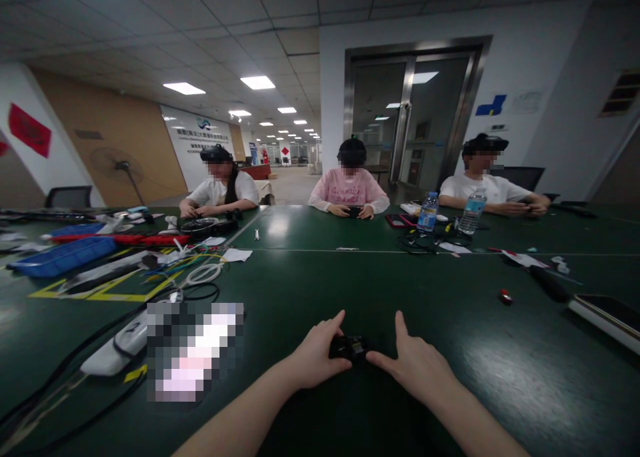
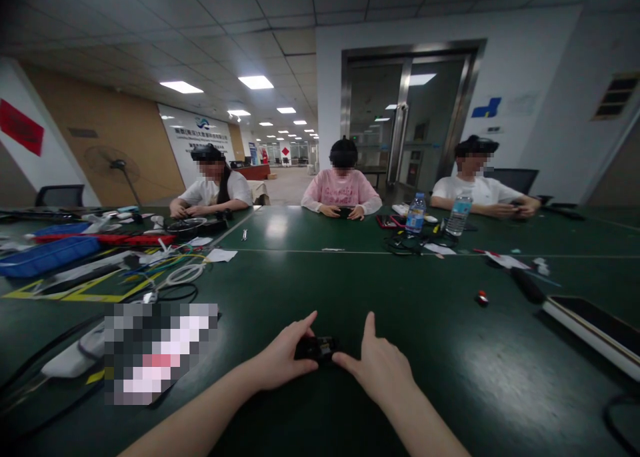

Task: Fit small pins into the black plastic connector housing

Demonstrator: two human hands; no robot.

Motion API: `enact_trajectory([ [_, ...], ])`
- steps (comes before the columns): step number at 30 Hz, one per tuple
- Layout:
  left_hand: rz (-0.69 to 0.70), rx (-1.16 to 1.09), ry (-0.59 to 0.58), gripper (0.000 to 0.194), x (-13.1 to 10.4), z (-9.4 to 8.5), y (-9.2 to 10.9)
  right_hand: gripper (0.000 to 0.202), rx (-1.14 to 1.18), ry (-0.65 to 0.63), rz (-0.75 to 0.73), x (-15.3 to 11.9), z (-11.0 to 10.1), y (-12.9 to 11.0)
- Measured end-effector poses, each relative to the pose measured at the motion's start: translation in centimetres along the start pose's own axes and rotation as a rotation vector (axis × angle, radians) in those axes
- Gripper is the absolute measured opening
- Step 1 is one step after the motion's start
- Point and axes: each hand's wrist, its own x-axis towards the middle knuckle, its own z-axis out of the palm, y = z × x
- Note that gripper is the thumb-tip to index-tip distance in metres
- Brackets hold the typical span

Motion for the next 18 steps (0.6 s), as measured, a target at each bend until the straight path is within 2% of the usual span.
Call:
enact_trajectory([
  [5,0.031,0.017,0.017,0.082,-0.1,0.1,0.1,0.072,0.136,0.079,-0.352,0.4,1.0,0.6],
  [9,0.099,0.067,0.006,0.064,-0.2,0.1,0.5,0.051,0.268,0.029,-0.521,0.4,1.4,0.6],
  [13,0.166,0.118,0.008,0.043,-0.2,0.1,1.0,0.034,0.314,0.028,-0.598,0.2,1.3,0.4],
  [18,0.150,0.084,0.032,0.040,-0.4,0.4,1.0,0.030,0.358,0.097,-0.626,0.0,1.4,0.5],
])
